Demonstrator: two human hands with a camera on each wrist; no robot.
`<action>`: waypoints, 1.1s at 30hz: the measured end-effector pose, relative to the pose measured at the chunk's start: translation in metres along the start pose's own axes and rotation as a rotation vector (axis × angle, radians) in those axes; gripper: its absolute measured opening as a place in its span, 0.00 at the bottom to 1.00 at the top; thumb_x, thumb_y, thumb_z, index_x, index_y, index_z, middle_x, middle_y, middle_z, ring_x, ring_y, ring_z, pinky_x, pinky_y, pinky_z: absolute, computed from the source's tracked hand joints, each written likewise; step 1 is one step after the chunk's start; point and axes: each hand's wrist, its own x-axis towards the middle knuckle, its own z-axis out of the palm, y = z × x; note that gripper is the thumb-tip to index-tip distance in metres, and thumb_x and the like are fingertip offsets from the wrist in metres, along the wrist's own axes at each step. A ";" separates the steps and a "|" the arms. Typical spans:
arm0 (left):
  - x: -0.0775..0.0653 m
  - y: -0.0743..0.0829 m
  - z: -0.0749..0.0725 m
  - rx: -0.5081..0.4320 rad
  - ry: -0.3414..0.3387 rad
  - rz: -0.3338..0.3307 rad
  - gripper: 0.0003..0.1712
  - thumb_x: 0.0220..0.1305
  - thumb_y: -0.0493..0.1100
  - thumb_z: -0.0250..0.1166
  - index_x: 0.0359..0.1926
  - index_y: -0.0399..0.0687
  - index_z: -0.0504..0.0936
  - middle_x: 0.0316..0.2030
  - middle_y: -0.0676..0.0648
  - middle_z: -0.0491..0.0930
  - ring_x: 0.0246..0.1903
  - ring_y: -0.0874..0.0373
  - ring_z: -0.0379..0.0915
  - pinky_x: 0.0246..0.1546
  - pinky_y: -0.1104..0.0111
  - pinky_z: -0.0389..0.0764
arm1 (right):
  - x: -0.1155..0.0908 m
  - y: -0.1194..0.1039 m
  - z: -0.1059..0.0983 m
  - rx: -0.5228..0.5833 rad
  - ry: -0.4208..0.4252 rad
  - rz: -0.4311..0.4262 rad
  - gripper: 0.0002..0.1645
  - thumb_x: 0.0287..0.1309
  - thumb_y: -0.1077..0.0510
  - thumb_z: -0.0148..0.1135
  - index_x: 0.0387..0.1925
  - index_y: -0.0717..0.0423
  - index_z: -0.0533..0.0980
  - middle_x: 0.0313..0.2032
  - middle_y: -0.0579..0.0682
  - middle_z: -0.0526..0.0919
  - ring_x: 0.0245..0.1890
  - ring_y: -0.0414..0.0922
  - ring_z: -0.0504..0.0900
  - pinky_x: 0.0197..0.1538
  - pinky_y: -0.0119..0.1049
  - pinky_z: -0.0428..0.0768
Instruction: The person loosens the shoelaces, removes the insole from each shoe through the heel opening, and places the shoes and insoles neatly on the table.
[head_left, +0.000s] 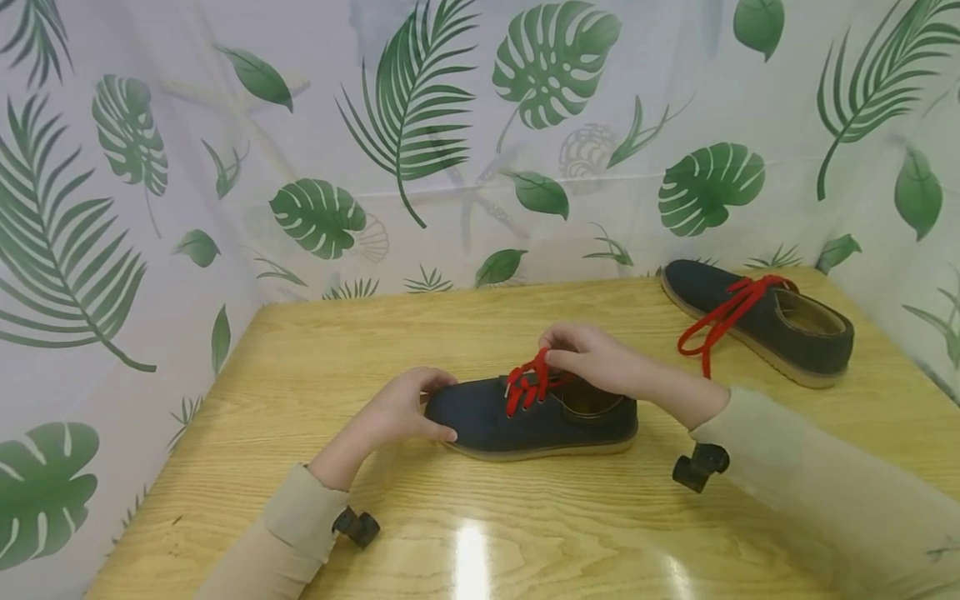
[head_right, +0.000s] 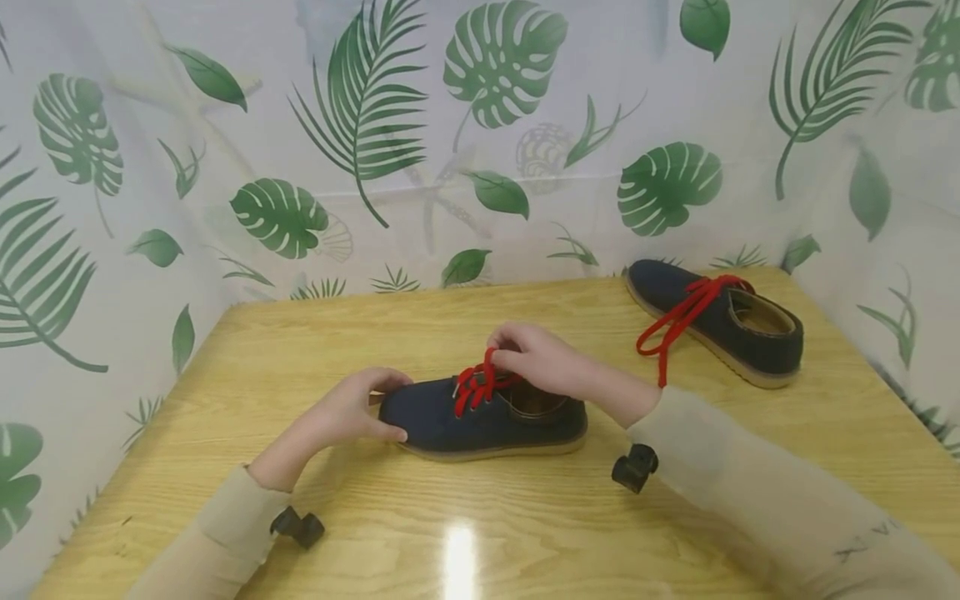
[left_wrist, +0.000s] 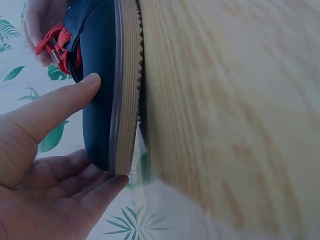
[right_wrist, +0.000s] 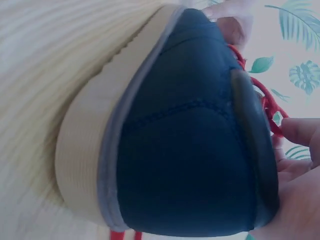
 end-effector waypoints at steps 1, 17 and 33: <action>0.000 0.000 0.000 0.006 0.000 0.002 0.39 0.54 0.37 0.84 0.65 0.38 0.79 0.62 0.38 0.81 0.64 0.41 0.77 0.71 0.49 0.77 | 0.000 0.000 -0.001 0.029 -0.004 0.009 0.06 0.79 0.64 0.51 0.45 0.65 0.73 0.38 0.51 0.77 0.38 0.44 0.75 0.43 0.32 0.77; -0.001 0.002 -0.001 0.016 -0.002 -0.008 0.38 0.53 0.37 0.84 0.65 0.39 0.80 0.61 0.39 0.82 0.64 0.42 0.77 0.71 0.49 0.77 | 0.000 0.000 -0.011 0.204 0.022 0.041 0.08 0.74 0.63 0.55 0.47 0.66 0.74 0.39 0.46 0.80 0.42 0.43 0.79 0.50 0.34 0.81; -0.001 0.004 0.000 0.013 -0.001 0.003 0.37 0.53 0.37 0.84 0.64 0.39 0.81 0.59 0.39 0.83 0.62 0.43 0.78 0.71 0.48 0.78 | -0.001 -0.002 -0.017 0.371 0.208 0.105 0.09 0.73 0.59 0.59 0.46 0.62 0.78 0.34 0.36 0.84 0.40 0.36 0.86 0.55 0.30 0.84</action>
